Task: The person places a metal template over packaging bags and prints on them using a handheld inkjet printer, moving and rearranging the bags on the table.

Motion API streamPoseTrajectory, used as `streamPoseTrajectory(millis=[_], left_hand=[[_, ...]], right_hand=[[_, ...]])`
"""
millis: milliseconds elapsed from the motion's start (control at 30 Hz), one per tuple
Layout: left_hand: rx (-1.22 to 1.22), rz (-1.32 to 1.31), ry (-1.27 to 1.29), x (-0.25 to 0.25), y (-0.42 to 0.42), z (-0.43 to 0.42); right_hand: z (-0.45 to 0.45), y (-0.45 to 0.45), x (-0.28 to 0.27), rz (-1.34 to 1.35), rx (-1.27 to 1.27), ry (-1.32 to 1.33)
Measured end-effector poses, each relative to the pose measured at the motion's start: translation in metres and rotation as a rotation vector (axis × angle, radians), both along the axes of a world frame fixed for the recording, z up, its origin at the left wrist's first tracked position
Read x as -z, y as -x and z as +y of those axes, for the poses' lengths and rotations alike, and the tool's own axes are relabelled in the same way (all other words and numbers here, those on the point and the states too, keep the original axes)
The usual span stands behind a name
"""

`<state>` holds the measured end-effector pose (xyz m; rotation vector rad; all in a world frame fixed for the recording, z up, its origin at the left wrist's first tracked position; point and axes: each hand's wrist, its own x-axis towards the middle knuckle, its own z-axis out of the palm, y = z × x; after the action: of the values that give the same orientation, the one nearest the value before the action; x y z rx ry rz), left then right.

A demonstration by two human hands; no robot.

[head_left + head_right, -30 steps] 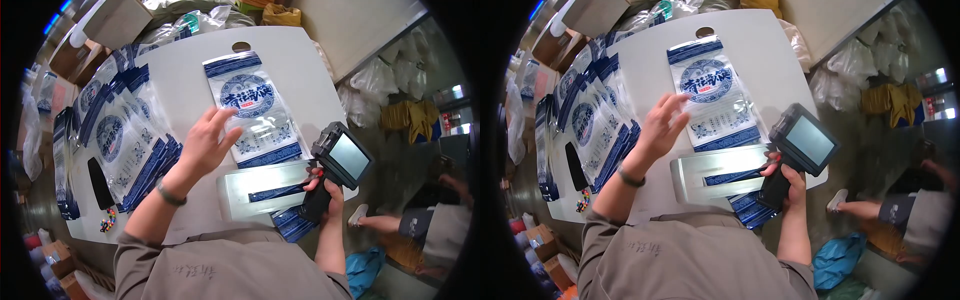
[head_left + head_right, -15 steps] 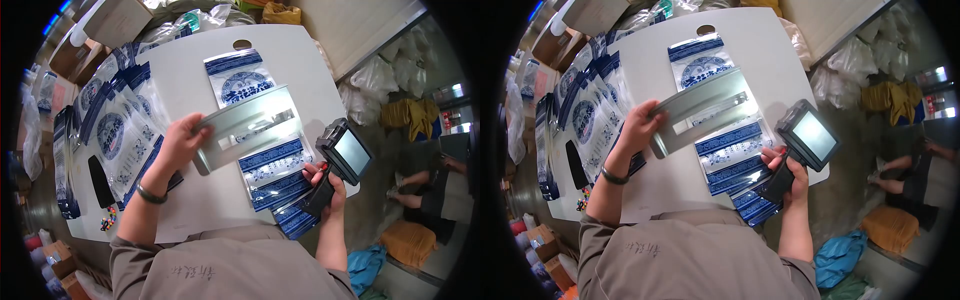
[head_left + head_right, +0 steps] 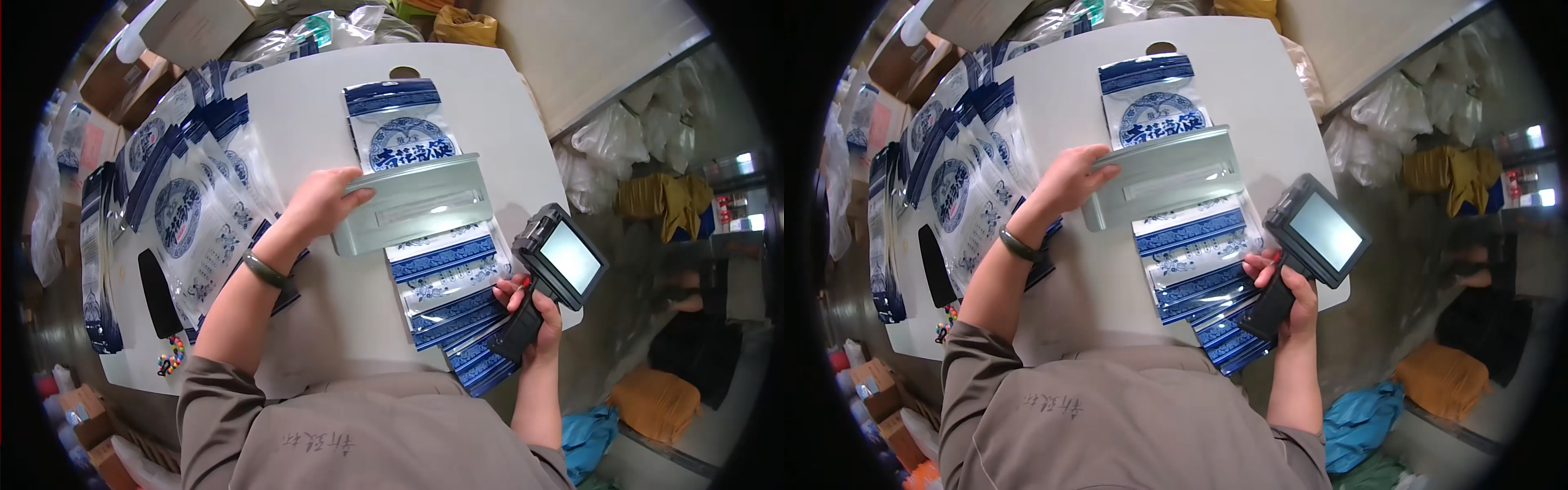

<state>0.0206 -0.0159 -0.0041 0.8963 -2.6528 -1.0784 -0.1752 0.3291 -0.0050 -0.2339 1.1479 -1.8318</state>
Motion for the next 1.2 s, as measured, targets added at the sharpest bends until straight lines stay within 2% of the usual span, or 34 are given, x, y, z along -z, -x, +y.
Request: streamPoseTrajectory(millis=[133,267,300,400,433,533,600,633,733,1000,1200], left_hand=[[-0.02,-0.105,0.047,-0.005,0.001,0.002],[-0.038,-0.063,0.103,0.003,-0.002,0.004],[-0.037,-0.079,0.095,0.003,-0.002,0.003],[-0.023,-0.116,0.089,-0.001,0.0,0.003],[-0.024,-0.124,0.094,-0.002,0.0,0.003],[-0.023,-0.125,0.111,-0.004,-0.001,0.004],[-0.028,-0.102,0.121,-0.002,-0.002,0.004],[-0.033,-0.084,0.125,-0.001,-0.003,0.005],[-0.047,-0.055,0.129,0.003,-0.004,0.005],[-0.036,-0.053,0.122,0.004,-0.003,0.003],[-0.018,-0.031,0.147,0.009,-0.004,0.004]], right_hand=[[-0.002,-0.004,-0.007,-0.003,-0.008,0.007],[-0.007,-0.009,-0.04,-0.113,-0.115,0.125],[-0.013,-0.015,-0.055,-0.103,-0.081,0.07],[-0.052,-0.035,-0.102,0.225,-0.133,-0.291],[-0.065,-0.039,-0.102,0.354,-0.148,-0.381],[-0.093,-0.041,-0.084,0.515,-0.278,-0.484],[-0.106,-0.038,-0.072,0.743,-0.391,-0.495],[-0.114,-0.048,-0.077,0.685,-0.334,-0.573],[-0.128,-0.054,-0.082,0.689,-0.444,-0.639],[-0.151,-0.077,-0.084,0.777,-0.547,-0.885],[-0.148,-0.065,-0.075,0.752,-0.49,-0.84]])
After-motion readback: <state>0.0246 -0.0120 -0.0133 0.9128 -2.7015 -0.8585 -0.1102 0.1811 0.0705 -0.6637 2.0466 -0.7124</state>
